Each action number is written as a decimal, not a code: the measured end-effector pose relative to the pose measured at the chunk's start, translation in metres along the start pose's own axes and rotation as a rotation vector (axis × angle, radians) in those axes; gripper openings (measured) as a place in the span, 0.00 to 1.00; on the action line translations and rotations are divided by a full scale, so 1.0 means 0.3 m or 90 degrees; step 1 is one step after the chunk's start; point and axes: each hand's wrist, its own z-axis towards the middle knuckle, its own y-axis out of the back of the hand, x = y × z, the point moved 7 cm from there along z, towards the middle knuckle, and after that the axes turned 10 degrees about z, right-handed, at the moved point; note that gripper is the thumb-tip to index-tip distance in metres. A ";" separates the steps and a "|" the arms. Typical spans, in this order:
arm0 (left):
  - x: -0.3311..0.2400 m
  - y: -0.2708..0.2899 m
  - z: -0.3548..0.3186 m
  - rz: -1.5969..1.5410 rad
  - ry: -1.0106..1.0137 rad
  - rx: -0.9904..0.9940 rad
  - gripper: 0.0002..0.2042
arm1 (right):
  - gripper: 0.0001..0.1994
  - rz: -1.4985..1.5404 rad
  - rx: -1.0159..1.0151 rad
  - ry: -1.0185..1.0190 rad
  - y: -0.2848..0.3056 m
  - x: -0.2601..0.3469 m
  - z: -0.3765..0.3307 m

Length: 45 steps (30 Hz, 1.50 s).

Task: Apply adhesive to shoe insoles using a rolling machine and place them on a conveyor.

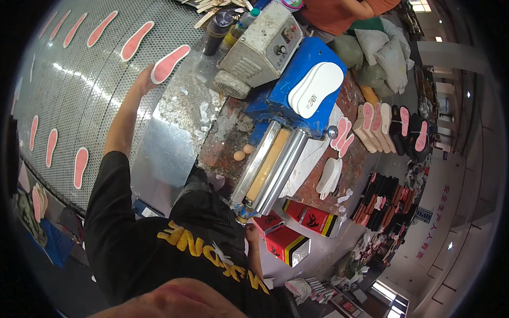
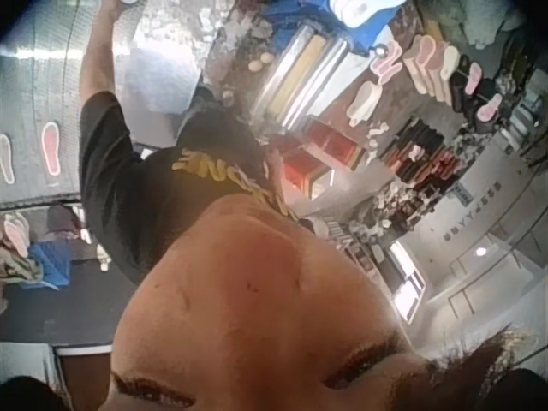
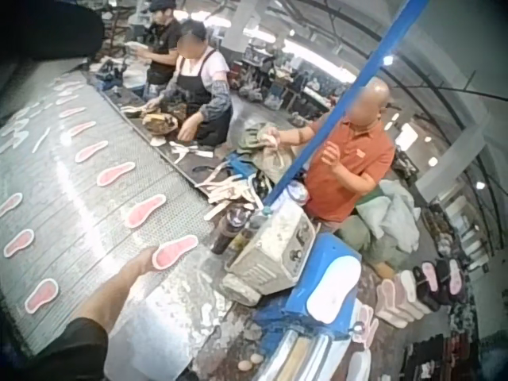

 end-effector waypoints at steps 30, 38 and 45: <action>0.758 -0.426 -1.110 0.440 0.023 0.060 0.09 | 0.31 -0.135 -0.346 0.099 0.602 0.531 0.600; 0.797 -0.565 -1.270 0.413 0.018 0.003 0.08 | 0.32 0.063 -0.390 0.358 0.691 0.542 0.681; 0.767 -0.622 -1.377 0.470 -0.018 -0.005 0.10 | 0.29 0.210 -0.330 0.407 0.749 0.596 0.602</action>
